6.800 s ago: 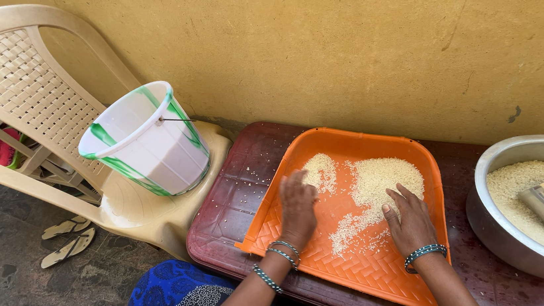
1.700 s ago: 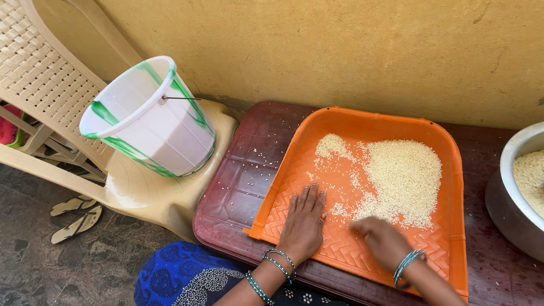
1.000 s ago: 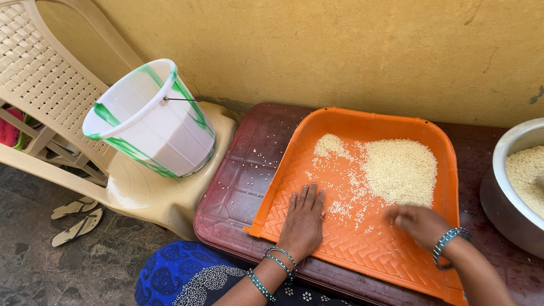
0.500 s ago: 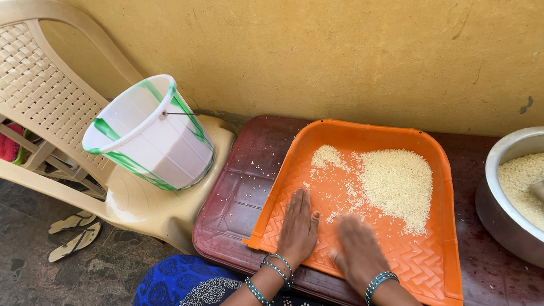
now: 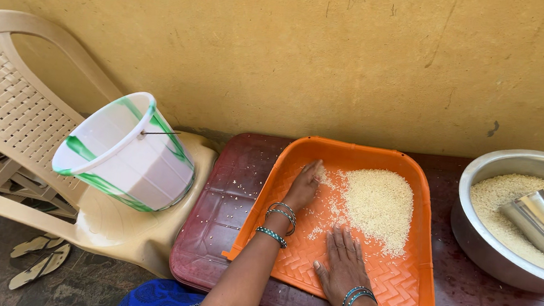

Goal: The person spreads rice across a tray by hand, shakes the tray to settle the grains, and picks through the rice to remove debris.

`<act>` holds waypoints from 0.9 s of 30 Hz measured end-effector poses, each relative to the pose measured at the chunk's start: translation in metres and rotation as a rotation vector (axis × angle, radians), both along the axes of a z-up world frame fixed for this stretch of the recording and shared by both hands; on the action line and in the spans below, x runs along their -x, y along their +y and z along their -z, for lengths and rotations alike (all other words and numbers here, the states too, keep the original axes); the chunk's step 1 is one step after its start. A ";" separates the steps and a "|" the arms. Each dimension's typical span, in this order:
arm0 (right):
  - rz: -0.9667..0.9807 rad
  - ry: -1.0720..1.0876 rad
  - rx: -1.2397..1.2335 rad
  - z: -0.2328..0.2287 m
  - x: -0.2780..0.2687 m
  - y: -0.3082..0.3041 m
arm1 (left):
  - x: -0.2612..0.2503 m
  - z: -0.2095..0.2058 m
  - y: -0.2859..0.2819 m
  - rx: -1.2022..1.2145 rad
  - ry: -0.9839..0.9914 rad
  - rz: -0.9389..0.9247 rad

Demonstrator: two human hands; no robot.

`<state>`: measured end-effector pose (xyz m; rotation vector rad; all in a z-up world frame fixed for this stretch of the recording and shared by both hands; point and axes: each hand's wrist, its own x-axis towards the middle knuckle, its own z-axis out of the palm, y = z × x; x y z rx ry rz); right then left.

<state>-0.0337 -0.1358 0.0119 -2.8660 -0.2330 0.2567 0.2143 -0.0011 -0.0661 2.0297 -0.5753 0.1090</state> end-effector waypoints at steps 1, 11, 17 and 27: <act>-0.001 0.006 -0.028 0.004 0.001 0.000 | -0.001 0.001 0.000 0.296 0.241 0.101; -0.017 -0.233 -0.279 0.034 -0.006 -0.009 | 0.040 -0.019 0.053 0.596 0.218 -0.002; 0.032 -0.283 -0.404 0.034 -0.007 -0.009 | 0.038 -0.024 0.022 -0.221 -0.088 -0.047; 0.031 -0.274 -0.444 0.034 -0.011 -0.011 | 0.059 -0.050 -0.010 -0.479 -0.182 0.119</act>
